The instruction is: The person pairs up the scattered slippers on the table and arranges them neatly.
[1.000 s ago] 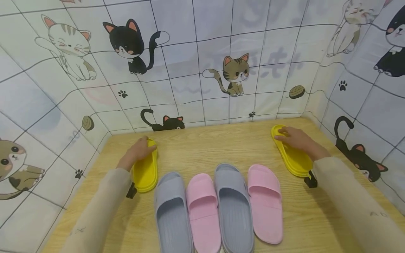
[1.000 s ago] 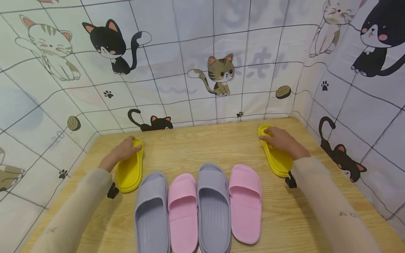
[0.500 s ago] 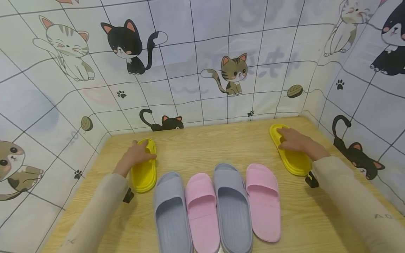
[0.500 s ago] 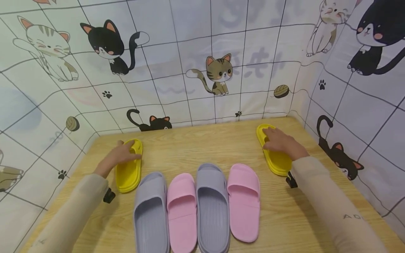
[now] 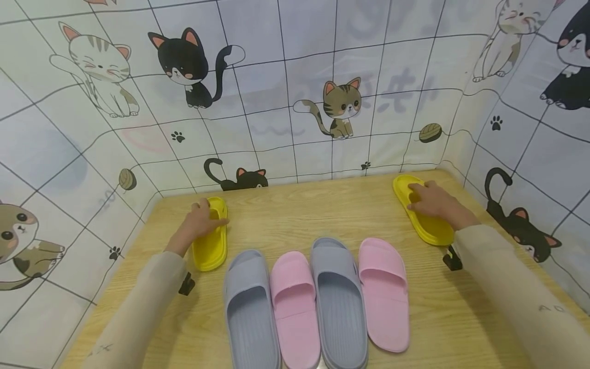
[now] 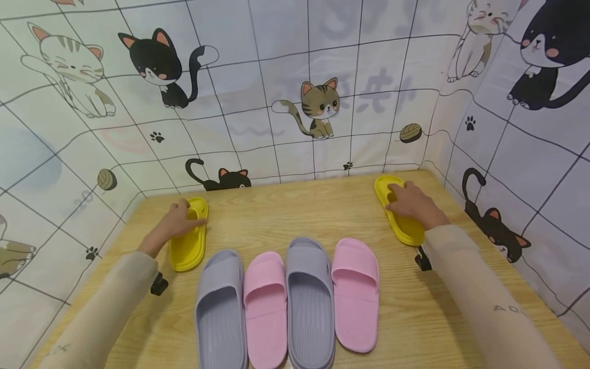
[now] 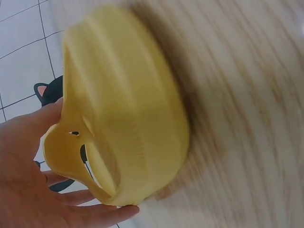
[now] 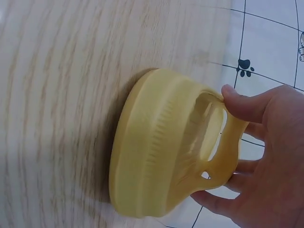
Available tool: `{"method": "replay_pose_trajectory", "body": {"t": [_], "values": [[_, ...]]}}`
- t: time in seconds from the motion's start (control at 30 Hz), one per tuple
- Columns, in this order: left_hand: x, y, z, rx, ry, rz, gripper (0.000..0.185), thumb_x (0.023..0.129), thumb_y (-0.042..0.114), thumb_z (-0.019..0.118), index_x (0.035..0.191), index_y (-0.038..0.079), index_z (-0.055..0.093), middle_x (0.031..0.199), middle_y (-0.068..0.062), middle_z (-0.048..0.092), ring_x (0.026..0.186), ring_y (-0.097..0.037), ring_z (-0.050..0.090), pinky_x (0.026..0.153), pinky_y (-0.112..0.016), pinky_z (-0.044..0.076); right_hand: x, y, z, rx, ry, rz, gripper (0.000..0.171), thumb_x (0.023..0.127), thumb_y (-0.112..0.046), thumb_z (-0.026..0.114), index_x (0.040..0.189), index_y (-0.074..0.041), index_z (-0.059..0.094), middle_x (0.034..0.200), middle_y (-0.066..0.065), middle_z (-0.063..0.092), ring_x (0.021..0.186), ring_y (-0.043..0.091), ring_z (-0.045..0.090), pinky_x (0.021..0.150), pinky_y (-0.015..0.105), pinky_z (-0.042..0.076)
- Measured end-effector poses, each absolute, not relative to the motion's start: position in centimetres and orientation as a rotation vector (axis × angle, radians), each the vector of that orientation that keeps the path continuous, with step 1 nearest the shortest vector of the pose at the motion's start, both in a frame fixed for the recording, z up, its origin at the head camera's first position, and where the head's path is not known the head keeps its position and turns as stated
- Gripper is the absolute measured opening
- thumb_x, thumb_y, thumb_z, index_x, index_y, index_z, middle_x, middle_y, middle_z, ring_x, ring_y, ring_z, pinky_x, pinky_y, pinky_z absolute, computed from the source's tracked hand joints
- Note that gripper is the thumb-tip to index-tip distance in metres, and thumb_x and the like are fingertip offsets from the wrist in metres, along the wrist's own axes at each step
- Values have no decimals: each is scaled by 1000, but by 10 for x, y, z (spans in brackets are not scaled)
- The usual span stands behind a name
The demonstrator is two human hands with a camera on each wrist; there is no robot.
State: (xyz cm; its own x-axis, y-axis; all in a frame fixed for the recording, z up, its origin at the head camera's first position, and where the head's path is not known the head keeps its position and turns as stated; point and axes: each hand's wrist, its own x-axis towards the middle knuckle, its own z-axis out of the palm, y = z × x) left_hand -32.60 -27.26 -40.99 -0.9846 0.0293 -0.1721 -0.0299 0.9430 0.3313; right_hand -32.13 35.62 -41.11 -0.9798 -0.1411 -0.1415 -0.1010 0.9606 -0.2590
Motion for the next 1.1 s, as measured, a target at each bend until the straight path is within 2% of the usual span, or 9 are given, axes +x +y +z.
{"method": "replay_pose_trajectory", "body": {"t": [0.23,0.37,0.43,0.7,0.9,1.1], "values": [[-324,-271,-409,-56,2905,510,97,100,57,58,160,-7,16,156,-45,23,136,-63,39,114,-70,39,-325,356,-412,-44,2929,-539,78,100,-35,62,157,1,21,145,49,19,123,65,40,103,81,37],[-322,-267,-402,-62,2844,477,106,96,56,64,162,-6,9,161,-43,21,144,-63,30,118,-71,31,-324,354,-411,-18,2969,-542,72,101,-35,60,151,4,26,144,47,26,122,65,42,99,80,41],[-321,-265,-398,-48,2821,463,111,93,54,69,162,-7,6,161,-42,23,144,-62,31,119,-69,32,-325,354,-412,-17,2990,-521,70,101,-36,59,151,4,30,145,46,28,124,66,40,99,80,40],[-323,-271,-395,23,2806,469,110,93,49,70,161,-9,5,162,-41,20,147,-60,28,121,-69,28,-331,356,-411,-44,3016,-438,70,101,-36,61,151,6,38,149,47,31,136,66,32,111,78,31],[-325,-277,-398,62,2847,467,109,92,51,70,163,-5,9,165,-37,21,150,-58,24,122,-73,20,-331,356,-406,-86,2940,-450,79,97,-33,65,155,9,32,154,48,20,141,67,23,115,79,23],[-331,-283,-403,82,2856,495,107,93,52,70,164,-1,10,167,-32,20,153,-56,20,122,-75,14,-331,355,-406,-57,2901,-489,81,99,-33,63,158,7,24,157,49,8,143,68,16,114,81,19]]}}
